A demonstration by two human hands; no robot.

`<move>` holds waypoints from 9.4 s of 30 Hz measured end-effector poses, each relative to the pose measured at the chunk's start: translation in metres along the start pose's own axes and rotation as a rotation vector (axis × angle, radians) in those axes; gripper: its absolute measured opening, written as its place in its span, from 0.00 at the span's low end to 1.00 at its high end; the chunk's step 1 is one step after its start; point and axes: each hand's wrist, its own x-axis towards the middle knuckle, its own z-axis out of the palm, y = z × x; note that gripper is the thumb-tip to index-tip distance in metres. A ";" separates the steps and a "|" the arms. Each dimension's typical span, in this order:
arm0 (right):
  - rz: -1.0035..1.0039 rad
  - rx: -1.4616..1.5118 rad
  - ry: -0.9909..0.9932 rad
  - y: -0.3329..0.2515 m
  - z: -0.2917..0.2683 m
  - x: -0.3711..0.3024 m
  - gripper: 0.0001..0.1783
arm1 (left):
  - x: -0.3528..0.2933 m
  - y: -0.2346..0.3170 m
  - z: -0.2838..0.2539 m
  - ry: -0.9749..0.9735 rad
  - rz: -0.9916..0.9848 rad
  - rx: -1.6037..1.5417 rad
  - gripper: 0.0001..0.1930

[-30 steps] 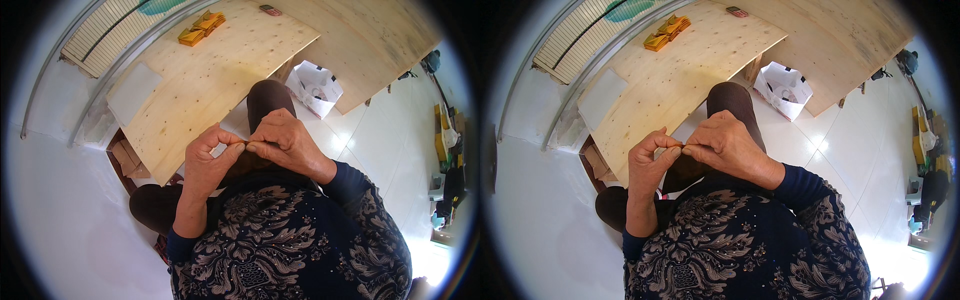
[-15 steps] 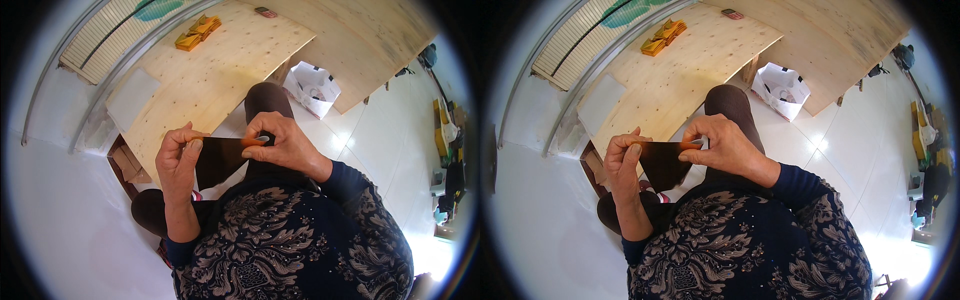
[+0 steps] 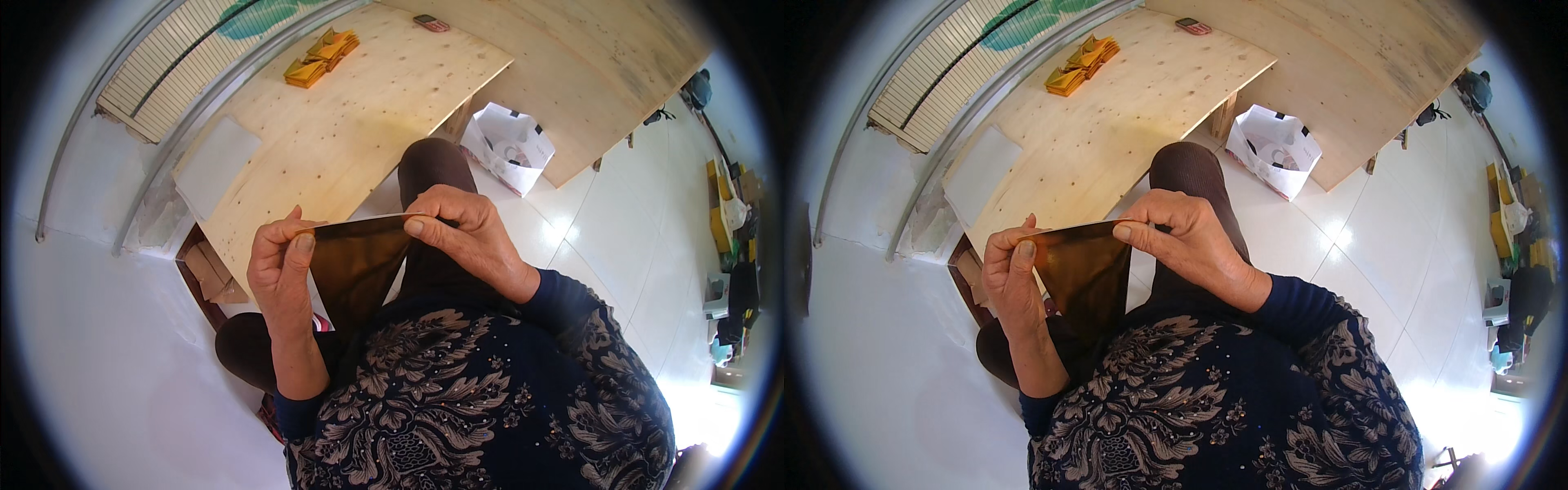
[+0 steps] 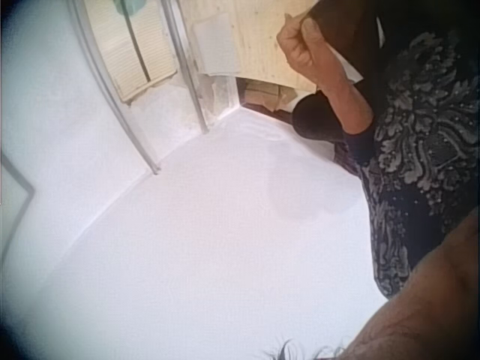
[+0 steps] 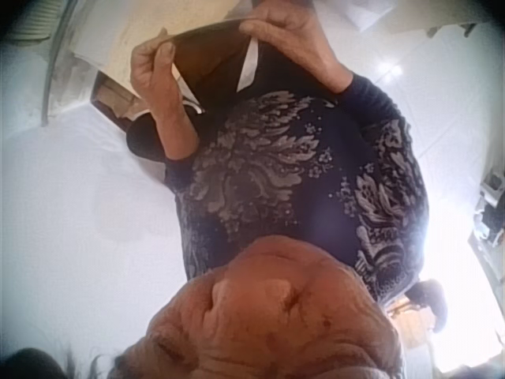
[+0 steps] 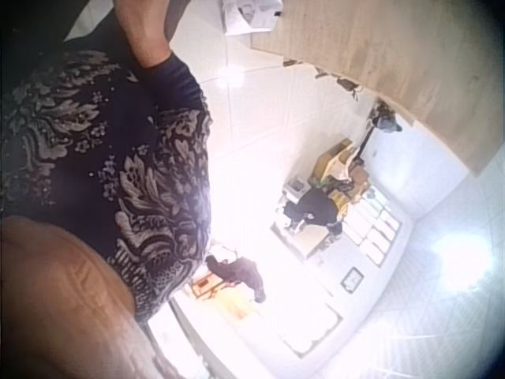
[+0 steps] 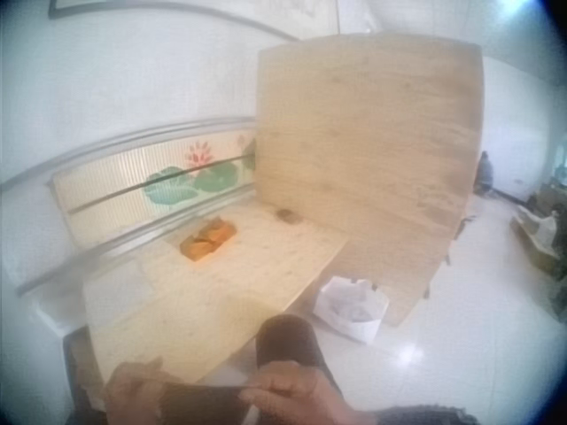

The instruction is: The person folds a sheet of gold-colored paper by hand into a small triangular packet. They smooth the creases, fold the corners inward, and tuck the edges to form a compact shape, then place it with other finished packets on the table.

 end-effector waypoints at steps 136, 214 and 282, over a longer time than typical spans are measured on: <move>-0.130 0.450 0.138 0.044 -0.031 0.038 0.12 | -0.034 0.039 -0.062 0.146 0.010 -0.147 0.10; 0.248 0.366 0.190 0.055 0.033 0.051 0.11 | -0.043 0.019 -0.085 0.597 -0.074 -0.235 0.03; -0.285 -1.142 -0.456 0.231 0.139 0.127 0.44 | -0.014 -0.165 -0.141 0.222 -0.288 1.321 0.34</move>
